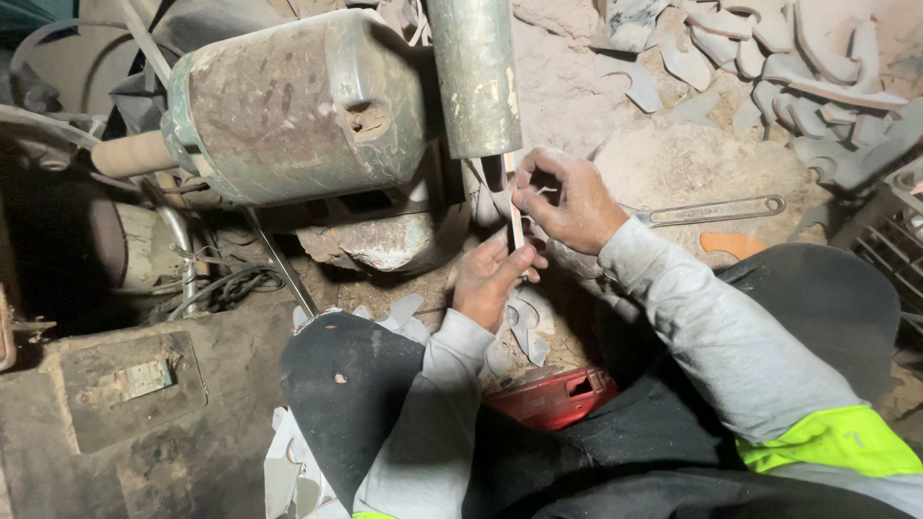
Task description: The person uses a bench grinder to smooth the edges of several curved shoe sole pieces. They hold each piece against the rotating wheel, rotate it to grind different edges, and then place the finished pieces aside.
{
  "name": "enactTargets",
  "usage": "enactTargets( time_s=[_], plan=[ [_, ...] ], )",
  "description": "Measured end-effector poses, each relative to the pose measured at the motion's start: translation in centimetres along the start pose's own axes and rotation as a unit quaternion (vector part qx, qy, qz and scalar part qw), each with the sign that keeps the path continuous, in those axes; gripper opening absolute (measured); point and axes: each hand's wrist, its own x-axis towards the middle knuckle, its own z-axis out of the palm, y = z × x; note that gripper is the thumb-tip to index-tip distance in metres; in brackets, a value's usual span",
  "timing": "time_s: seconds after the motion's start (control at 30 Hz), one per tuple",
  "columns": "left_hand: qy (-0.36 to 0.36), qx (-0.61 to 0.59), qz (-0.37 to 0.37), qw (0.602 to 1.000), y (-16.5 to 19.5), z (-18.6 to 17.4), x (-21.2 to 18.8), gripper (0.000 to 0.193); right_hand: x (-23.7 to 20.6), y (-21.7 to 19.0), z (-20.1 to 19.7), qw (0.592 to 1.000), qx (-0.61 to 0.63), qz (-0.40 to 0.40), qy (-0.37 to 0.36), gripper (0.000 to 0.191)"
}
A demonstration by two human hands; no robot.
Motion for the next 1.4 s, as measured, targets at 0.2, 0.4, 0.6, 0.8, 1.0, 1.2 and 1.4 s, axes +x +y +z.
enactTargets(
  time_s=[0.2,0.4,0.6,0.8,1.0,1.2,1.4],
  plan=[
    [0.152,0.279,0.053,0.947,-2.2,0.8,-1.2,0.038,0.7,2.6,-0.4,0.985,-0.033,0.049,-0.159,0.025],
    [0.175,0.352,0.157,0.906,-0.5,1.2,-0.9,0.049,0.6,1.5,-2.0,0.991,0.003,0.052,-0.120,0.031],
    [-0.001,-0.033,-0.030,0.999,-0.5,-0.3,0.3,0.041,0.7,-0.3,-0.7,0.999,-0.025,0.003,-0.022,0.015],
    [0.063,0.078,-0.026,0.995,-1.0,0.0,-0.5,0.043,0.4,0.7,-1.0,0.994,-0.072,-0.020,-0.078,0.025],
    [0.230,0.493,0.188,0.818,0.8,1.9,-1.6,0.053,0.7,0.8,-3.8,0.977,0.004,0.087,-0.194,0.038],
    [0.090,0.163,0.145,0.972,2.0,3.2,0.0,0.057,0.0,-1.5,-4.0,0.995,0.030,-0.010,-0.090,0.033],
    [0.011,0.075,0.071,0.995,3.6,1.4,1.6,0.054,0.8,-2.5,-2.4,0.999,0.039,-0.007,0.013,0.018]
  ],
)
